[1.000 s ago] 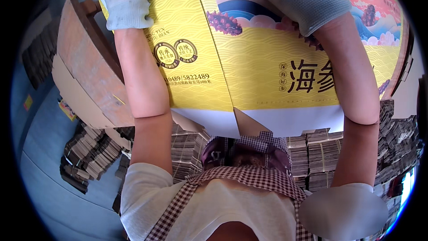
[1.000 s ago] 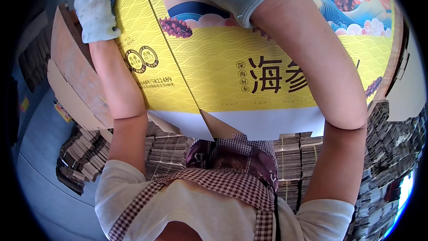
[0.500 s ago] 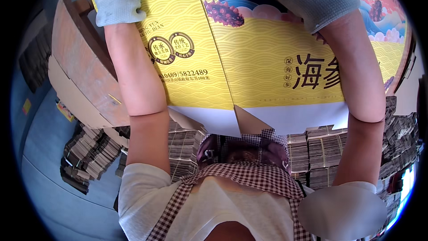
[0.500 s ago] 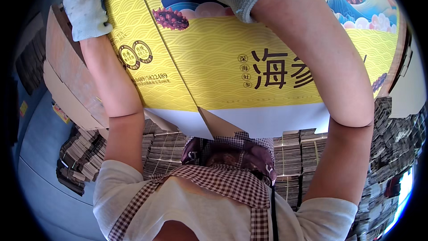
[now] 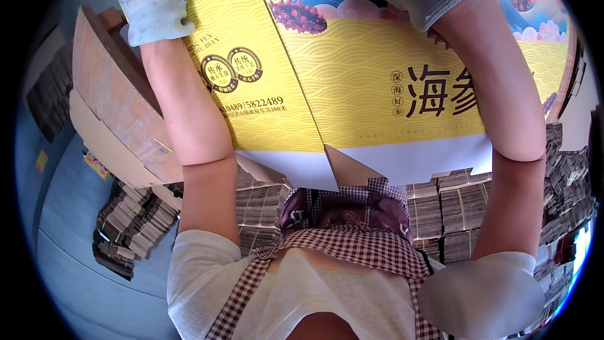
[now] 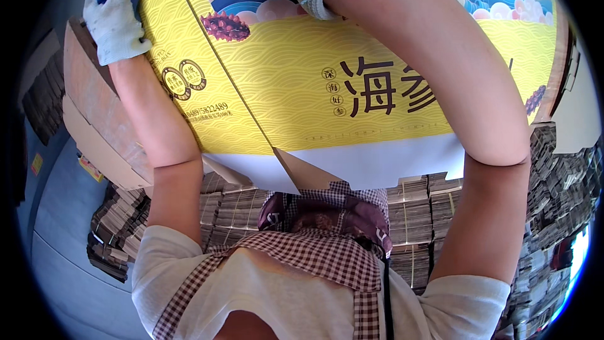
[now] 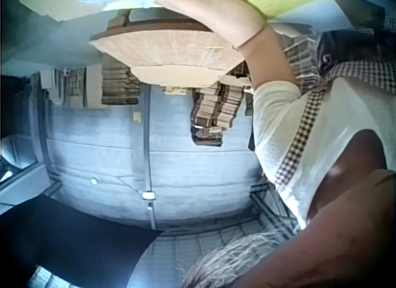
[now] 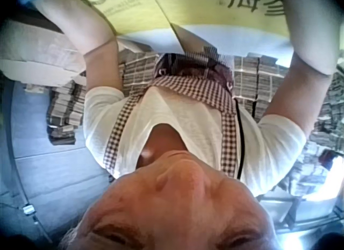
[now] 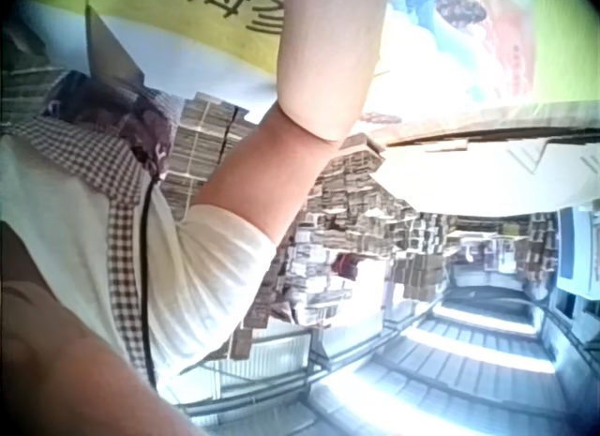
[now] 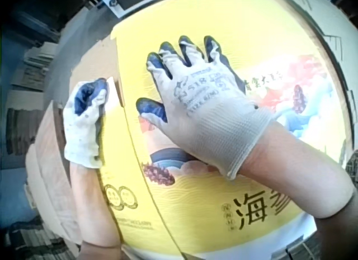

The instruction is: The person assembles flat cardboard boxes by folding the flaps and tucking the tabs into slots to form a rectangular package. The person handles multiple boxes one by one, repeating the folding and tucking process for each unit.

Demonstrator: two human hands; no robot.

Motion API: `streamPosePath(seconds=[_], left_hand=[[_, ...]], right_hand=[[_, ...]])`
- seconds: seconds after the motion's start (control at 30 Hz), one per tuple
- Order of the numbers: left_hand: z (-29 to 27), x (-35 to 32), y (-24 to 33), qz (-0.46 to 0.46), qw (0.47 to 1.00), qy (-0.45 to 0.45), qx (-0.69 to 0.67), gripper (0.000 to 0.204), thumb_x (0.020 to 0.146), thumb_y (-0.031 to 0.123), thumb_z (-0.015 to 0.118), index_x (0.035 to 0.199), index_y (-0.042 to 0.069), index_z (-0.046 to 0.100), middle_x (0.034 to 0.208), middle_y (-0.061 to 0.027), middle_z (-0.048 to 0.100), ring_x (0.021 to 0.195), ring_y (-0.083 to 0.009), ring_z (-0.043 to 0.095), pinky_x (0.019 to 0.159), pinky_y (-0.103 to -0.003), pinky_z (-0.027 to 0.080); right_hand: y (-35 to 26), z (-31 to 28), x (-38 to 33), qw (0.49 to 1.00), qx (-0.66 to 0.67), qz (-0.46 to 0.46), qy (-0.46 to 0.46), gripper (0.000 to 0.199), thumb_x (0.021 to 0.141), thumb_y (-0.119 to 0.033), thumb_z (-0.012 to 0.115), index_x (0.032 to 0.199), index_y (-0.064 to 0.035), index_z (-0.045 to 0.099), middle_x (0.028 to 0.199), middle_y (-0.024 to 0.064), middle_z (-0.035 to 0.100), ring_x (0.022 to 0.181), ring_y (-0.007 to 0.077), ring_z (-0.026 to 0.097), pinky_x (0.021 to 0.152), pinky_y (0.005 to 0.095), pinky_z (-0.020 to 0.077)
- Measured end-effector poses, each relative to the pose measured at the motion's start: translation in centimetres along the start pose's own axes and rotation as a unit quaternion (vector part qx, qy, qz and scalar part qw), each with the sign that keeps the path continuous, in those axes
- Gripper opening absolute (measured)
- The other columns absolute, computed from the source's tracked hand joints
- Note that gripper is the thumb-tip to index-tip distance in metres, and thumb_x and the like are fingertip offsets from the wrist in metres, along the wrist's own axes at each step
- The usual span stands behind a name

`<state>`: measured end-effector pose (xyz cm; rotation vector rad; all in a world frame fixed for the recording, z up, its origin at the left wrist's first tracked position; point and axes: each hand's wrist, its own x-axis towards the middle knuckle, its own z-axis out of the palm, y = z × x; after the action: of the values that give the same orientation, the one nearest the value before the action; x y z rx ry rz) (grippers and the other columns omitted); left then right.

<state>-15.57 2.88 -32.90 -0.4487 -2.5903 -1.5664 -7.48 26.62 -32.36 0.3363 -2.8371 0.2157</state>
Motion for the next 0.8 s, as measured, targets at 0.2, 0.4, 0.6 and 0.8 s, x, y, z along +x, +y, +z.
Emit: streamPosePath(seconds=[0.2,0.4,0.6,0.8], left_hand=[[0.5,-0.7,2.0,-0.011,0.988,0.063,0.141,0.019,0.086,0.011,0.074,0.102,0.004,0.068,0.096,-0.0018,0.066,0.089,-0.0121,0.060,0.082,-0.025,0.047],[0.2,0.1,1.9,0.053,0.971,0.037,0.230,0.028,0.074,0.016,0.076,0.101,0.007,0.072,0.099,-0.0121,0.068,0.098,-0.0317,0.062,0.089,-0.040,0.049],[-0.2,-0.2,1.7,0.055,0.965,0.055,0.249,0.028,0.074,0.018,0.079,0.098,0.007,0.071,0.097,-0.0124,0.066,0.095,-0.0330,0.061,0.086,-0.042,0.049],[-0.2,-0.4,1.8,0.016,0.966,0.041,0.254,0.028,0.084,0.027,0.076,0.104,0.008,0.072,0.101,-0.0083,0.066,0.098,-0.0279,0.063,0.087,-0.039,0.049]], right_hand=[[-0.2,-2.0,0.4,0.998,0.051,-0.007,-0.021,0.063,0.101,-0.043,0.045,0.145,0.0024,0.043,0.149,0.0236,0.043,0.142,0.0405,0.034,0.120,0.0525,0.0189],[0.2,-1.9,1.3,0.999,0.029,-0.015,-0.040,0.062,0.099,-0.039,0.048,0.143,0.0032,0.044,0.147,0.0251,0.044,0.141,0.0416,0.035,0.119,0.0546,0.0182],[-0.1,-2.1,1.4,0.998,0.047,-0.018,-0.027,0.062,0.098,-0.040,0.048,0.143,0.0033,0.045,0.147,0.0245,0.045,0.141,0.0408,0.035,0.119,0.0548,0.0180],[-0.1,-2.6,1.8,0.997,0.057,-0.007,-0.046,0.063,0.098,-0.041,0.046,0.143,0.0037,0.045,0.147,0.0246,0.045,0.141,0.0409,0.036,0.119,0.0558,0.0168]])
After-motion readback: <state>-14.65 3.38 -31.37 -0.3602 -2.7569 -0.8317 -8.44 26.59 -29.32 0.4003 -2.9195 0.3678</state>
